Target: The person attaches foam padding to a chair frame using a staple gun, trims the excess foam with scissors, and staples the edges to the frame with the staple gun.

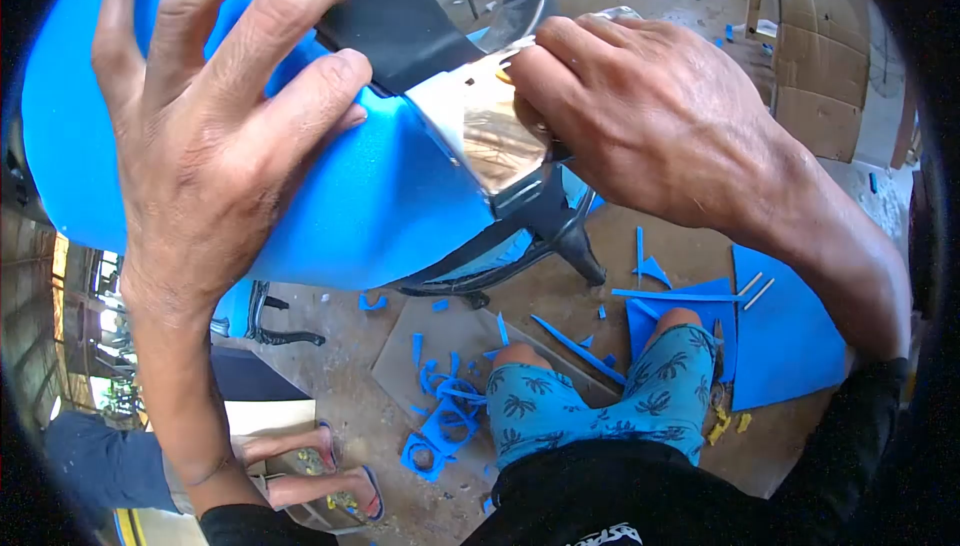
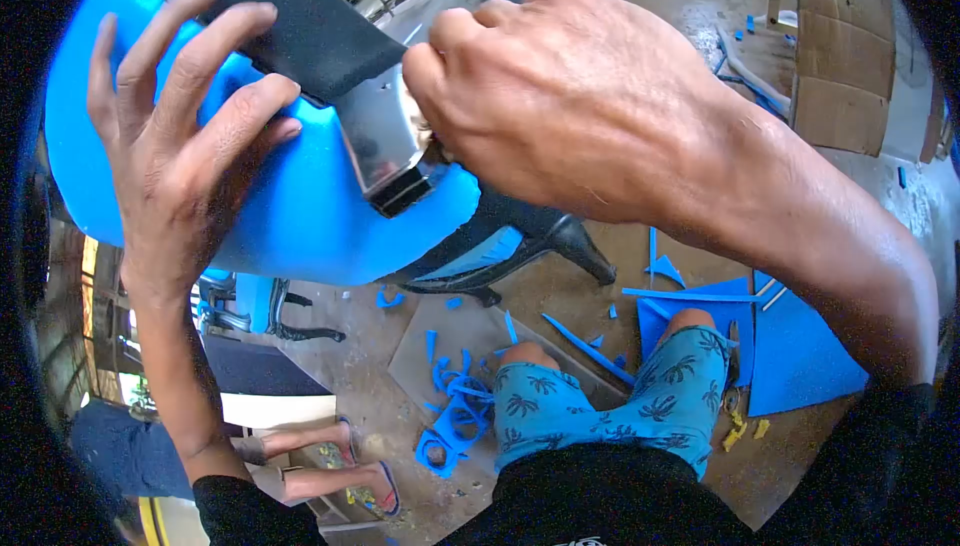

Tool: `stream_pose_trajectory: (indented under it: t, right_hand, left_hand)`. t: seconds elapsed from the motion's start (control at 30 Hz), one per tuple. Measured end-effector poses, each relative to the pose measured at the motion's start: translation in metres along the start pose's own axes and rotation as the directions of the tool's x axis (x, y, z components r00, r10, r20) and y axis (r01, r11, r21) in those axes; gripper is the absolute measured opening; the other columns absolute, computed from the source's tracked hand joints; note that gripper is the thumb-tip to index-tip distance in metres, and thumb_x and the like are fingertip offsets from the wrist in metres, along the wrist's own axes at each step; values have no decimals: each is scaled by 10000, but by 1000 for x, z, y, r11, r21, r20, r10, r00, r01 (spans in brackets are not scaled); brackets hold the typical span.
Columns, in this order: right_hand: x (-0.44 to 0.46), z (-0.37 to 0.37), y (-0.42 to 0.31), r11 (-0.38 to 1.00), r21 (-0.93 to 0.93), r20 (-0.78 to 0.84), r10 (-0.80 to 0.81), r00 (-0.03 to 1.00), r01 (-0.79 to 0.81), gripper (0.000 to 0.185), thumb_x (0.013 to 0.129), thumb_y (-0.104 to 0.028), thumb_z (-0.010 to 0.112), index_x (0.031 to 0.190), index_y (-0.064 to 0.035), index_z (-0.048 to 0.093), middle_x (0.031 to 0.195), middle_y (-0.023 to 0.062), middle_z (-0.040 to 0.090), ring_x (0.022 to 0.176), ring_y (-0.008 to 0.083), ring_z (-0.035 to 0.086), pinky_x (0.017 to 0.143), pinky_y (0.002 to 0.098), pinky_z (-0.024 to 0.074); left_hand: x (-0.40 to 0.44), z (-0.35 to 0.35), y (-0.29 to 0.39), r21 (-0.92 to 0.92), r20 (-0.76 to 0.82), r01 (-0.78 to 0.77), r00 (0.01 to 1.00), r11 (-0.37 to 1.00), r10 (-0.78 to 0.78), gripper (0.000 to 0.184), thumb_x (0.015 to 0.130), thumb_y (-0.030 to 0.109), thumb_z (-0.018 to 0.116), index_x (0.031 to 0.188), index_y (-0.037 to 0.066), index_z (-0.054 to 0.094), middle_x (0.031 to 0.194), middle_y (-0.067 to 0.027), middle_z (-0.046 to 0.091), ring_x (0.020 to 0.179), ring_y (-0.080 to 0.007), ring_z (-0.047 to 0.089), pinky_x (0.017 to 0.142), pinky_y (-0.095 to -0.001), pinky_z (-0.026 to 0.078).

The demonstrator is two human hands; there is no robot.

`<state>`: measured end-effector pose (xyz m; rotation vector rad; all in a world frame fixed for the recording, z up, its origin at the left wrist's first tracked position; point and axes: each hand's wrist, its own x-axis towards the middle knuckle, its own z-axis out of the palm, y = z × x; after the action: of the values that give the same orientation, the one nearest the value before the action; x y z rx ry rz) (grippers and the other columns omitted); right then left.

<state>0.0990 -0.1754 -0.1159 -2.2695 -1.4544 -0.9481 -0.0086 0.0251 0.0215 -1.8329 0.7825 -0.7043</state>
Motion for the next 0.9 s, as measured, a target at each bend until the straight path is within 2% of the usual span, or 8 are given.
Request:
stream_pose_trajectory:
  t: [0.1,0.17,0.33,0.4,0.43,0.5,0.6,0.9]
  right_hand:
    - [-7,-3,2,999,-40,-3,-26,1000,26,106,929,-129,626,941,-55,551,890,115,605,849,307,663,752,433,545]
    - [-13,-4,2,999,1,15,32,999,-32,101,918,-117,630,944,-53,557,883,114,600,831,307,655,739,432,541]
    - [-77,12,-13,909,291,52,298,953,-299,292,799,-96,727,1014,-51,535,945,173,598,835,405,630,703,506,515]
    - [-137,46,-30,609,462,318,565,761,-645,269,865,-147,729,1063,-21,599,870,191,649,783,427,632,720,492,524]
    - [-168,65,-42,416,679,286,609,740,-605,257,932,-193,717,1085,4,655,834,149,692,740,293,661,692,443,519]
    - [-237,104,-79,-257,652,654,668,356,-714,302,1007,-277,677,1097,11,693,936,6,708,850,78,596,723,320,498]
    - [-298,122,-135,-471,589,754,613,236,-656,304,991,-278,669,1159,-25,692,1019,20,704,937,122,632,823,312,504]
    - [-303,96,-176,-391,526,813,491,312,-755,309,1018,-265,656,1125,24,686,997,23,698,899,120,589,826,318,487]
  left_hand:
    - [0,12,-11,-22,-15,-80,997,997,79,308,785,273,808,1072,185,737,1353,-34,645,1355,-283,527,1194,-528,277]
    - [8,17,-2,-153,-184,-14,983,988,-14,59,838,138,748,819,113,697,1039,-30,653,1105,-224,640,1148,-631,373]
    - [-13,-2,-9,-188,-57,86,993,978,-99,90,833,249,722,822,174,674,1156,-2,641,1280,-268,563,1207,-738,165]
    - [-23,-12,-24,-211,-263,217,926,953,-269,173,842,266,740,976,169,689,1237,-31,635,1322,-271,538,1203,-657,213]
    - [-27,-17,-32,-244,-359,272,867,931,-347,238,847,274,749,1053,167,696,1277,-45,632,1344,-272,526,1201,-617,236]
    - [-57,-41,-85,30,-481,367,821,930,-308,542,899,300,785,1390,128,634,1414,-121,614,1365,-309,523,1159,-436,380]
    - [-129,-53,-173,-25,-446,567,731,824,-516,550,983,439,683,1397,82,619,1417,-142,614,1338,-330,553,1142,-427,406]
    - [-92,-74,-142,57,-365,461,835,886,-411,497,919,330,763,1373,161,652,1493,-119,548,1430,-318,461,1180,-446,360]
